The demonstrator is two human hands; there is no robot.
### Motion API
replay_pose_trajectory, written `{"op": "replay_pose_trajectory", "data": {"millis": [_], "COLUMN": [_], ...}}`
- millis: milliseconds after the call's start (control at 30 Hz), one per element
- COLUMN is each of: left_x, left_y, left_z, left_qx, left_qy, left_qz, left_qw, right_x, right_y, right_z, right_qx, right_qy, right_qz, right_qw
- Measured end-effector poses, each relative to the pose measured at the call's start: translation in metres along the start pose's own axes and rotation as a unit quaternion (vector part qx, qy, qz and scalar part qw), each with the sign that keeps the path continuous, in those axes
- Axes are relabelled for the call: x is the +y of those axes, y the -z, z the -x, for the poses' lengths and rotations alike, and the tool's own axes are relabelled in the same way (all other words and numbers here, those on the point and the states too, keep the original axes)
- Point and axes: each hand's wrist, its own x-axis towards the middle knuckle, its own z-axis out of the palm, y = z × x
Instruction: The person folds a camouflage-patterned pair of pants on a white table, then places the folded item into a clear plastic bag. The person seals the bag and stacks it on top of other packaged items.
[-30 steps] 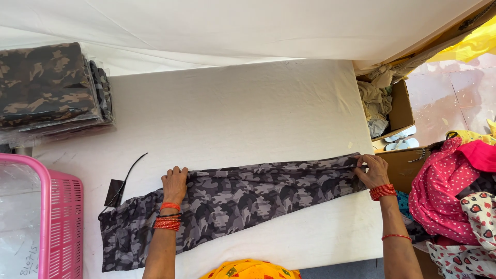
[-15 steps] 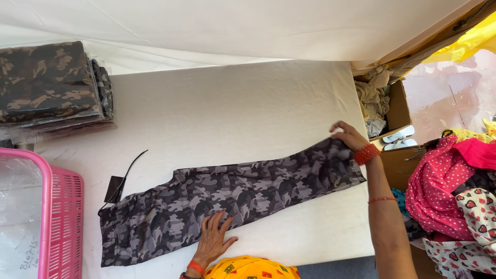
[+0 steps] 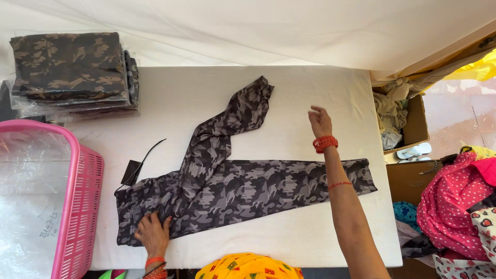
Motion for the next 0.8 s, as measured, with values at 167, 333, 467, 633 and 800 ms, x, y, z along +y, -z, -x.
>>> {"op": "replay_pose_trajectory", "data": {"millis": [167, 333, 467, 633, 800], "left_x": [-0.029, 0.030, 0.100, 0.113, 0.003], "left_y": [0.041, 0.131, 0.149, 0.069, -0.063], "left_z": [-0.095, -0.205, -0.230, -0.152, -0.018], "left_qx": [-0.040, 0.063, 0.205, 0.156, 0.178], "left_qy": [-0.087, -0.084, -0.082, -0.055, 0.193], "left_qz": [0.005, 0.021, 0.220, 0.253, 0.125], "left_qw": [0.995, 0.994, 0.950, 0.953, 0.957], "right_x": [0.091, 0.156, 0.158, 0.132, 0.140], "right_y": [0.064, 0.130, 0.147, 0.155, 0.189], "right_z": [0.087, 0.151, 0.176, 0.192, 0.196], "right_qx": [0.096, 0.159, 0.198, 0.178, 0.171], "right_qy": [-0.017, -0.070, -0.114, -0.156, -0.273], "right_qz": [0.320, 0.448, 0.408, 0.421, 0.382], "right_qw": [0.942, 0.877, 0.884, 0.876, 0.866]}}
